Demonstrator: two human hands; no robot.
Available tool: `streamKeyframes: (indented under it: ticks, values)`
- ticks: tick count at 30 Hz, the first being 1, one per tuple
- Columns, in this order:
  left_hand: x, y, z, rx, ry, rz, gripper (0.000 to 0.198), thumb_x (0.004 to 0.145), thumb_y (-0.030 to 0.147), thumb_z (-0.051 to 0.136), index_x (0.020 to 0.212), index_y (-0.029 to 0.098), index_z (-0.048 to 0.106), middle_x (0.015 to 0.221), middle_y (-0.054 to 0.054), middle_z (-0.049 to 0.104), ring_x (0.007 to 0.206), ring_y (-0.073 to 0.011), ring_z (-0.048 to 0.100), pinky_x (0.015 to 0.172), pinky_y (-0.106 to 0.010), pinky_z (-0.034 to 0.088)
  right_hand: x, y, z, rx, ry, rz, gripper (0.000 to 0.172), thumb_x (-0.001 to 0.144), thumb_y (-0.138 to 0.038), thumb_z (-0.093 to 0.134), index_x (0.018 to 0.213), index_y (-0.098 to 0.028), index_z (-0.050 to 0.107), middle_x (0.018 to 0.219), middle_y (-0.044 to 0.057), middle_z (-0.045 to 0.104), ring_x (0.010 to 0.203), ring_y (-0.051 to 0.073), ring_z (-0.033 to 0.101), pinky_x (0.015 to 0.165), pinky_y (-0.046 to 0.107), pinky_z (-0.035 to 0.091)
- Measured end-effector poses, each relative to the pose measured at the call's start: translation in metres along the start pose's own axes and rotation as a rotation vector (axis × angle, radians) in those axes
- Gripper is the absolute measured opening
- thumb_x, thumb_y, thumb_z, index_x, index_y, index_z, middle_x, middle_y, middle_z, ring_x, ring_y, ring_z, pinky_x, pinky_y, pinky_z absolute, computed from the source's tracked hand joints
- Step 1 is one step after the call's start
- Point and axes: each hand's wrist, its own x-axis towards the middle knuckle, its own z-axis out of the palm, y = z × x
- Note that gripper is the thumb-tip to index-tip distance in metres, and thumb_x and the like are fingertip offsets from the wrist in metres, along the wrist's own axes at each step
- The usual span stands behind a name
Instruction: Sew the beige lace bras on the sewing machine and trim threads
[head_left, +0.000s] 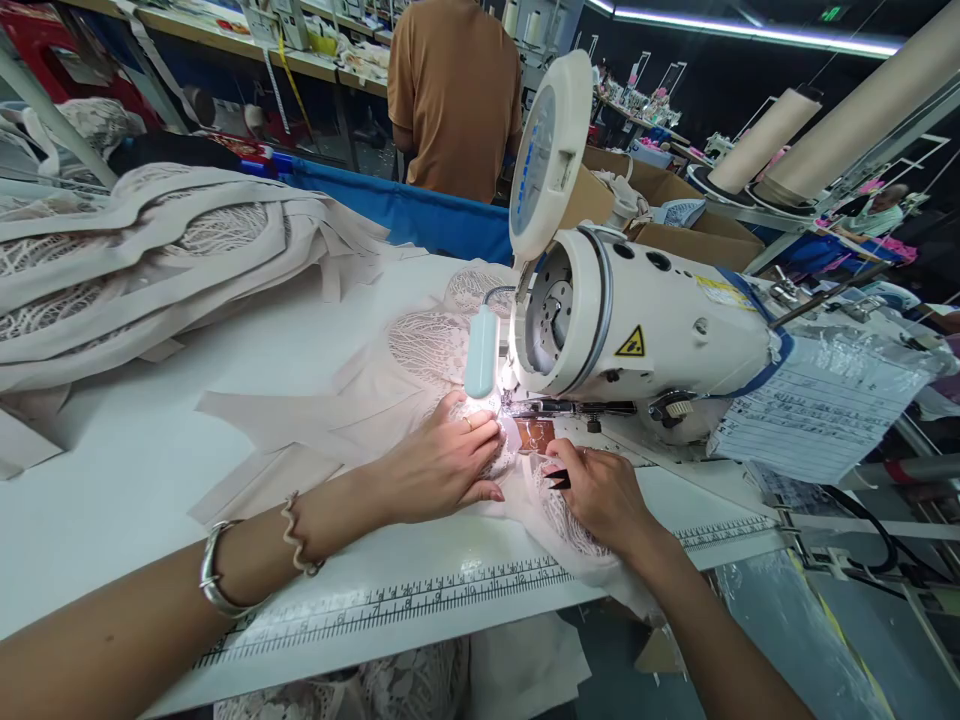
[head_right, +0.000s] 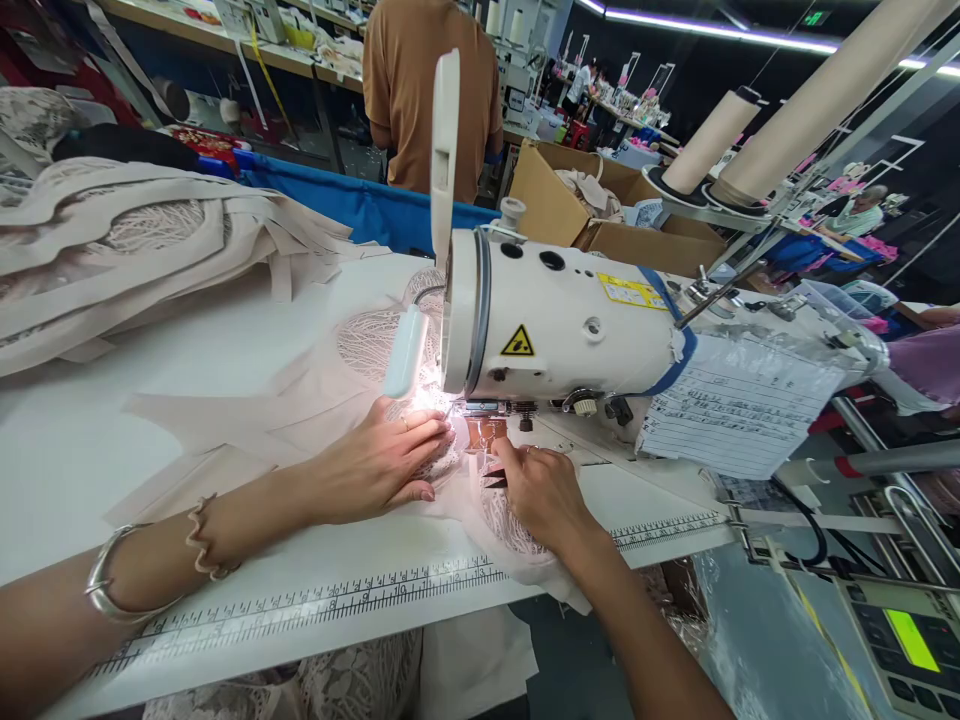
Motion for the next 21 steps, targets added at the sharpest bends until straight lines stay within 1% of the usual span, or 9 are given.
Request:
streamKeyframes:
  ticks: [1,3,4,6,9,11,17,21]
  values:
    - [0.000,0.001,0.000,-0.010,0.004,-0.004,0.065,0.107,0.057,0.019,0.111,0.011,0.064,0.097,-0.011,0.068,0.091,-0.0263,0.061,0.105,-0.052,0.023,-0.002,-0.001,-0.001,0.005,0.028,-0.042,0.035,0.082,-0.002,0.051,0.107,-0.017,0.070,0.063,-0.002,0.066,0.057,0.015,0.056,0.057,0.027,0.030]
    - [0.000,0.001,-0.001,-0.015,0.019,-0.003,0.064,0.107,0.056,0.018,0.115,0.011,0.064,0.093,-0.009,0.068,0.087,-0.0250,0.060,0.104,-0.052,0.023,-0.002,-0.002,-0.002,0.023,0.071,-0.159,0.054,0.078,0.005,0.045,0.117,-0.021,0.071,0.061,-0.003,0.063,0.057,0.014,0.052,0.059,0.026,0.032]
    - [0.000,0.001,0.000,-0.010,0.023,0.001,0.063,0.108,0.055,0.018,0.115,0.012,0.064,0.093,-0.009,0.068,0.088,-0.0252,0.060,0.104,-0.052,0.024,-0.001,-0.001,-0.002,0.029,0.087,-0.209,0.060,0.077,0.006,0.043,0.121,-0.023,0.071,0.060,-0.004,0.060,0.056,0.013,0.050,0.059,0.026,0.031]
    - [0.000,0.001,0.000,0.006,0.029,0.011,0.062,0.108,0.054,0.020,0.113,0.013,0.065,0.098,-0.010,0.068,0.093,-0.0262,0.060,0.104,-0.052,0.024,0.002,0.000,-0.003,0.027,0.105,-0.258,0.066,0.075,0.008,0.041,0.123,-0.026,0.072,0.057,-0.005,0.056,0.053,0.013,0.045,0.057,0.026,0.030]
    - [-0.002,0.000,0.003,0.016,0.041,0.020,0.062,0.107,0.058,0.024,0.107,0.014,0.067,0.110,-0.013,0.068,0.102,-0.0285,0.059,0.104,-0.051,0.025,0.005,0.001,-0.002,0.020,0.119,-0.257,0.066,0.074,0.008,0.041,0.120,-0.025,0.075,0.057,-0.004,0.054,0.052,0.013,0.042,0.056,0.027,0.029]
    - [-0.002,-0.001,0.004,0.021,0.046,0.027,0.063,0.106,0.058,0.023,0.108,0.014,0.068,0.117,-0.014,0.068,0.108,-0.0300,0.058,0.104,-0.051,0.024,0.006,0.002,-0.001,0.014,0.111,-0.248,0.067,0.074,0.008,0.042,0.121,-0.025,0.075,0.056,-0.004,0.053,0.053,0.013,0.042,0.056,0.027,0.029]
    - [-0.001,-0.004,0.003,0.029,0.023,-0.014,0.064,0.107,0.056,0.020,0.126,0.012,0.061,0.117,-0.015,0.070,0.111,-0.0315,0.060,0.105,-0.052,0.023,0.010,0.006,0.003,0.010,0.051,-0.229,0.065,0.075,0.007,0.045,0.123,-0.026,0.074,0.058,-0.004,0.056,0.054,0.012,0.042,0.058,0.026,0.030]
    - [0.001,-0.006,0.002,0.050,-0.008,-0.036,0.055,0.107,0.054,0.027,0.125,0.016,0.063,0.120,-0.015,0.068,0.113,-0.0334,0.059,0.102,-0.054,0.027,0.016,0.008,0.006,0.019,0.056,-0.209,0.061,0.078,0.005,0.046,0.120,-0.027,0.075,0.057,-0.005,0.055,0.054,0.012,0.042,0.059,0.026,0.030]
